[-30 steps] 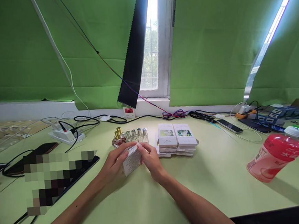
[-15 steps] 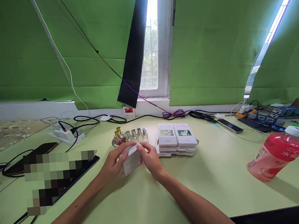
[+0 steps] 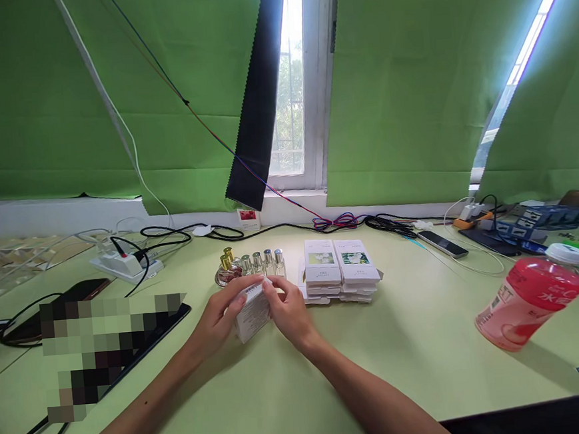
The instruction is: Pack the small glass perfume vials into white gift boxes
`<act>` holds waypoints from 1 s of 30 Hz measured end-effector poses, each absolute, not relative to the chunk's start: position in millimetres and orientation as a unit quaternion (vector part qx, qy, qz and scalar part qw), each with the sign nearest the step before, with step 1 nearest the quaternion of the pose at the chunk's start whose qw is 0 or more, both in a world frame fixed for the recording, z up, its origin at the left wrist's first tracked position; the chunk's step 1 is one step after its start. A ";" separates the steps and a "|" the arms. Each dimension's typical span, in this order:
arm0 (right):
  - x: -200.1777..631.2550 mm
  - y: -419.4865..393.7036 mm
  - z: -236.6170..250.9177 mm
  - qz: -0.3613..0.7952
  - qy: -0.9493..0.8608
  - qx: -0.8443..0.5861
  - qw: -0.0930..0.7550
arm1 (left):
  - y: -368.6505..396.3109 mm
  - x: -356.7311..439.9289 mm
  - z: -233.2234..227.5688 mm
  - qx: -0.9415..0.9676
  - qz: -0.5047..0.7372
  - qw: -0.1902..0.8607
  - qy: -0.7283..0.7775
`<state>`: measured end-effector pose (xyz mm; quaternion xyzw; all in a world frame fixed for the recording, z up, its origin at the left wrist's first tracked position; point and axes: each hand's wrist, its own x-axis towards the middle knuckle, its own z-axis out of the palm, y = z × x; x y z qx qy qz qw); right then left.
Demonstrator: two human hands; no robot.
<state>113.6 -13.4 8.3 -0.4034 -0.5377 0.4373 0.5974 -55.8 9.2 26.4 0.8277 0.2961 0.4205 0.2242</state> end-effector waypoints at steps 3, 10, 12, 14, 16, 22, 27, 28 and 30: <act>114.9 -12.5 5.9 0.421 -0.542 -0.415 0.597 | 9.0 -57.0 26.8 0.833 0.418 0.228 0.281; 116.9 -10.9 3.5 0.378 -0.551 -0.439 0.601 | 5.5 -57.3 29.2 0.841 0.405 0.222 0.282; 116.9 -10.8 2.9 0.373 -0.551 -0.441 0.602 | 4.7 -56.9 29.1 0.840 0.398 0.228 0.289; 116.8 -10.8 2.0 0.371 -0.553 -0.440 0.603 | 4.1 -56.2 29.1 0.837 0.391 0.241 0.298; 116.4 -11.3 1.7 0.371 -0.555 -0.436 0.603 | 3.7 -55.0 29.4 0.832 0.386 0.254 0.306; 114.0 -15.4 6.4 0.378 -0.560 -0.415 0.609 | 3.0 -51.8 28.4 0.829 0.378 0.261 0.321; 113.6 -19.3 8.5 0.372 -0.574 -0.414 0.601 | 2.2 -51.7 26.2 0.836 0.354 0.255 0.333; 113.9 -20.0 8.1 0.373 -0.575 -0.418 0.596 | 2.0 -51.4 26.3 0.837 0.351 0.255 0.333; 114.5 -21.4 7.0 0.371 -0.577 -0.430 0.587 | 1.6 -50.3 26.8 0.838 0.350 0.257 0.332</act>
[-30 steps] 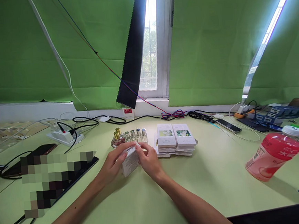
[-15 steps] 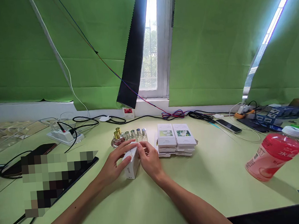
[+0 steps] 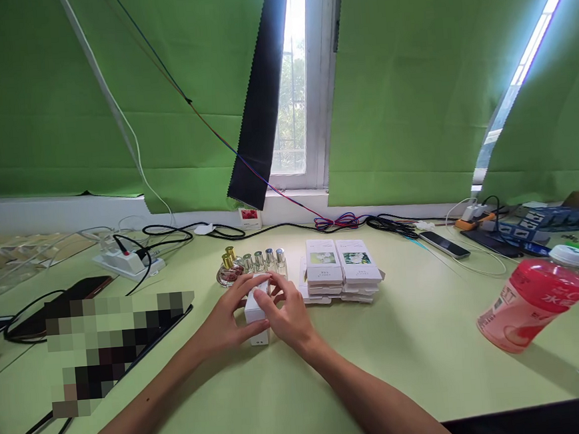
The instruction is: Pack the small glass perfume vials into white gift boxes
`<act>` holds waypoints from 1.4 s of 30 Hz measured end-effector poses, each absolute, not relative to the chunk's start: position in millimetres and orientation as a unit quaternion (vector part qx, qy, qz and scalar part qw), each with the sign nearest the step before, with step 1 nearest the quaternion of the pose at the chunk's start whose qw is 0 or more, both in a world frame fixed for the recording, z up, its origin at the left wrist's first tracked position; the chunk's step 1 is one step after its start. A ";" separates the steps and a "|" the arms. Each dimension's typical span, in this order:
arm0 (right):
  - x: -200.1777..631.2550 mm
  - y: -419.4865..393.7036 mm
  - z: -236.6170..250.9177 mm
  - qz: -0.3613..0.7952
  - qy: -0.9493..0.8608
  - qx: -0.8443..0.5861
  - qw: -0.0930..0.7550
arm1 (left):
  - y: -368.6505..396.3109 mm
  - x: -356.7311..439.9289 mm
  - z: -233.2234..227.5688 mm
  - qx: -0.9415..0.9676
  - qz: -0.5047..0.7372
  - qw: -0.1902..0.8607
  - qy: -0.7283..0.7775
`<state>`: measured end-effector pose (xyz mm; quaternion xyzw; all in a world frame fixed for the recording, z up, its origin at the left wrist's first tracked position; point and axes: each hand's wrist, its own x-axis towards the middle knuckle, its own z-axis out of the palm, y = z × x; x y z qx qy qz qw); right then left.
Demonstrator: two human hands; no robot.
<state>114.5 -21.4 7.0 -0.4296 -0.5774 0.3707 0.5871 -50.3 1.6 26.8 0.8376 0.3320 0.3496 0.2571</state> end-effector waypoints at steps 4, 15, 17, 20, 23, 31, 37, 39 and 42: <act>114.8 -23.8 4.0 0.339 -0.598 -0.458 0.564 | 2.6 -48.0 26.3 0.835 0.366 0.252 0.326; 111.7 -26.8 7.2 0.253 -0.644 -0.470 0.548 | 5.6 -48.6 21.7 0.845 0.360 0.228 0.324; 112.9 -27.1 8.8 0.247 -0.648 -0.460 0.555 | 4.9 -48.0 21.6 0.843 0.355 0.243 0.323; 114.6 -27.7 10.6 0.237 -0.646 -0.449 0.569 | 6.0 -48.3 17.8 0.834 0.345 0.278 0.329; 115.1 -28.6 13.0 0.251 -0.630 -0.452 0.580 | 9.1 -49.6 12.3 0.832 0.340 0.275 0.342; 115.6 -26.6 17.6 0.256 -0.617 -0.461 0.585 | 11.7 -49.1 13.2 0.827 0.335 0.247 0.377; 115.2 -25.1 14.5 0.257 -0.619 -0.468 0.576 | 10.9 -47.7 18.7 0.816 0.345 0.235 0.400; 114.7 -24.2 13.2 0.260 -0.617 -0.468 0.578 | 11.9 -48.5 18.2 0.818 0.350 0.218 0.400; 114.1 -23.1 11.0 0.268 -0.612 -0.462 0.582 | 12.9 -49.6 17.7 0.821 0.357 0.192 0.401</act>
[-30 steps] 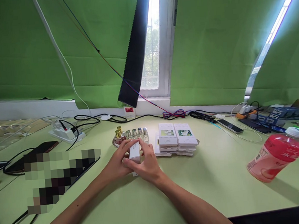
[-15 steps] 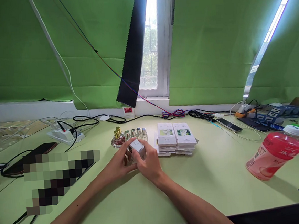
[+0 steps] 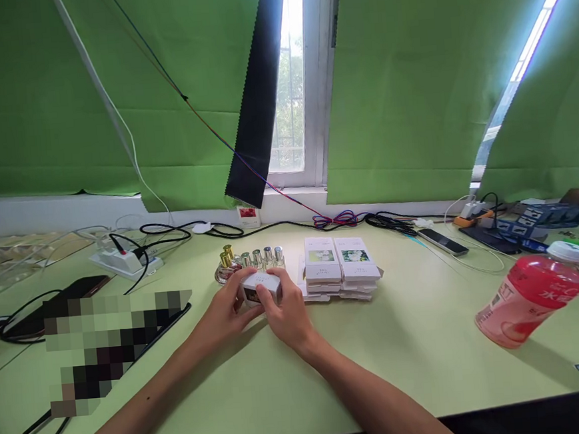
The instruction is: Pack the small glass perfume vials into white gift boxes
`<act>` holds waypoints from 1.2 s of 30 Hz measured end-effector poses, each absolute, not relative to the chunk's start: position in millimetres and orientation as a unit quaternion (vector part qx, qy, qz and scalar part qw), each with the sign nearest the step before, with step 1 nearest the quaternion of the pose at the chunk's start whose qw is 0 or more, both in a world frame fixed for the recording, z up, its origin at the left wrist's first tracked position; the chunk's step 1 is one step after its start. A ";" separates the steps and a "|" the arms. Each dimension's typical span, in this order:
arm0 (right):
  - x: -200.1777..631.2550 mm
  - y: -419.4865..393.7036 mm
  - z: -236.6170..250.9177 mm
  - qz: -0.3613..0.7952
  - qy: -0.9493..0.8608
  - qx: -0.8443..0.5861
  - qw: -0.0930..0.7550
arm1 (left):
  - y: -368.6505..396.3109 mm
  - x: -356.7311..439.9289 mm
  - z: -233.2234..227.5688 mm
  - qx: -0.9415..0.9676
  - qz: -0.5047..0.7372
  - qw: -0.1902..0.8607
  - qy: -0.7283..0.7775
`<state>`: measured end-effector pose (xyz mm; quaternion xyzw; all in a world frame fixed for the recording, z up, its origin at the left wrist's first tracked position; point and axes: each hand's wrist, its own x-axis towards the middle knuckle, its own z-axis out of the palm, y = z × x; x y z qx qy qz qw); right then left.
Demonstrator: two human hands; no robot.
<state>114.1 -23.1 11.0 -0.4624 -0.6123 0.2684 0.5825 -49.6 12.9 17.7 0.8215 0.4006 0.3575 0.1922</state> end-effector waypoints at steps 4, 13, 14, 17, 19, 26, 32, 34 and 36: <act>114.1 -23.6 10.6 0.273 -0.606 -0.464 0.585 | 13.2 -49.8 18.9 0.828 0.364 0.168 0.392; 114.6 -25.9 15.6 0.258 -0.604 -0.459 0.598 | 19.1 -50.6 9.2 0.817 0.371 0.199 0.394; 114.7 -26.0 15.6 0.248 -0.607 -0.462 0.597 | 19.2 -50.5 8.1 0.813 0.372 0.209 0.396; 114.5 -26.4 15.0 0.194 -0.626 -0.466 0.595 | 16.8 -49.4 8.5 0.807 0.368 0.246 0.392; 114.2 -26.7 14.3 0.140 -0.644 -0.463 0.593 | 13.6 -48.6 11.2 0.807 0.358 0.268 0.386; 117.5 -28.2 14.7 0.001 -0.700 -0.486 0.523 | 8.6 -49.2 13.0 0.810 0.350 0.262 0.391; 122.2 -38.8 35.8 -0.078 -0.728 -0.564 0.381 | 7.9 -47.1 7.0 0.790 0.381 0.308 0.368; 122.3 -44.6 50.0 -0.075 -0.731 -0.604 0.308 | 7.0 -45.4 5.3 0.784 0.380 0.333 0.361; 121.6 -49.7 65.7 -0.054 -0.730 -0.638 0.238 | 6.5 -43.5 3.7 0.779 0.378 0.349 0.359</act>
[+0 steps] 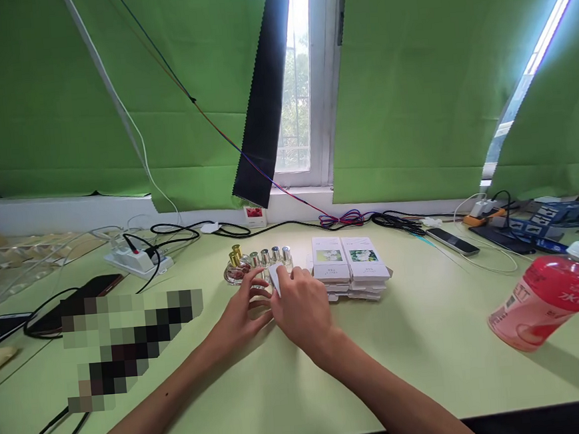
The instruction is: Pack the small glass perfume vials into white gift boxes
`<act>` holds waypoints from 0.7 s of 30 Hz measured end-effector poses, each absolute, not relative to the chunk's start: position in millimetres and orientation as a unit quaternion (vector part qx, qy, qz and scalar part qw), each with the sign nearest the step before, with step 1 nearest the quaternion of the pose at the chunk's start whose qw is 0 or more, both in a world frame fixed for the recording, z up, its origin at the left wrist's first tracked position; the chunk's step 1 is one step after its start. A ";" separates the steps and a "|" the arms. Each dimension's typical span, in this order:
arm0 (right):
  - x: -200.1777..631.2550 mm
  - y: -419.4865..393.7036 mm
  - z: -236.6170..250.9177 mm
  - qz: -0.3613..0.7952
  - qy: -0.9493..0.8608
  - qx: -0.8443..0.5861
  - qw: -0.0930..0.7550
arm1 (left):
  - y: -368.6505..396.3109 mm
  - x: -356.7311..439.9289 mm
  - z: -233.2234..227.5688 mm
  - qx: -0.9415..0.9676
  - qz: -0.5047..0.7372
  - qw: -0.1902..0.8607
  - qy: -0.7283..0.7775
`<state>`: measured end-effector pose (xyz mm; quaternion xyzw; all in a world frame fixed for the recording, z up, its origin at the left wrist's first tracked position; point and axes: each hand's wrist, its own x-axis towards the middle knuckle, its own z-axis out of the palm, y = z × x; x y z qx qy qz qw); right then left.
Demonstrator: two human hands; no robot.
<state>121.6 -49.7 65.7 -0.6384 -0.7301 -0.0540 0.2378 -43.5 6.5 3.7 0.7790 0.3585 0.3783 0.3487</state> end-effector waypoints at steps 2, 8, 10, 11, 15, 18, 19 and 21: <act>120.2 -53.0 80.1 -0.025 -0.723 -0.669 0.173 | 6.4 -41.6 2.1 0.775 0.378 0.361 0.354; 116.5 -50.7 100.5 0.008 -0.709 -0.699 0.095 | 7.5 -39.4 -3.7 0.787 0.364 0.362 0.343; 116.8 -46.9 100.9 0.010 -0.701 -0.707 0.095 | 7.2 -39.5 -5.0 0.792 0.359 0.351 0.347; 117.2 -44.7 100.5 0.011 -0.697 -0.710 0.095 | 6.9 -39.5 -5.4 0.794 0.356 0.347 0.348; 119.3 -34.0 97.7 0.006 -0.691 -0.714 0.111 | 5.3 -39.7 -5.0 0.802 0.349 0.334 0.351; 120.2 -24.9 95.6 0.004 -0.687 -0.718 0.112 | 4.8 -39.8 -4.6 0.806 0.346 0.324 0.354; 120.4 -21.8 94.9 0.001 -0.687 -0.718 0.115 | 4.7 -39.7 -4.5 0.808 0.345 0.322 0.354; 120.9 -16.1 93.6 -0.002 -0.688 -0.716 0.118 | 4.3 -39.4 -4.1 0.810 0.344 0.320 0.350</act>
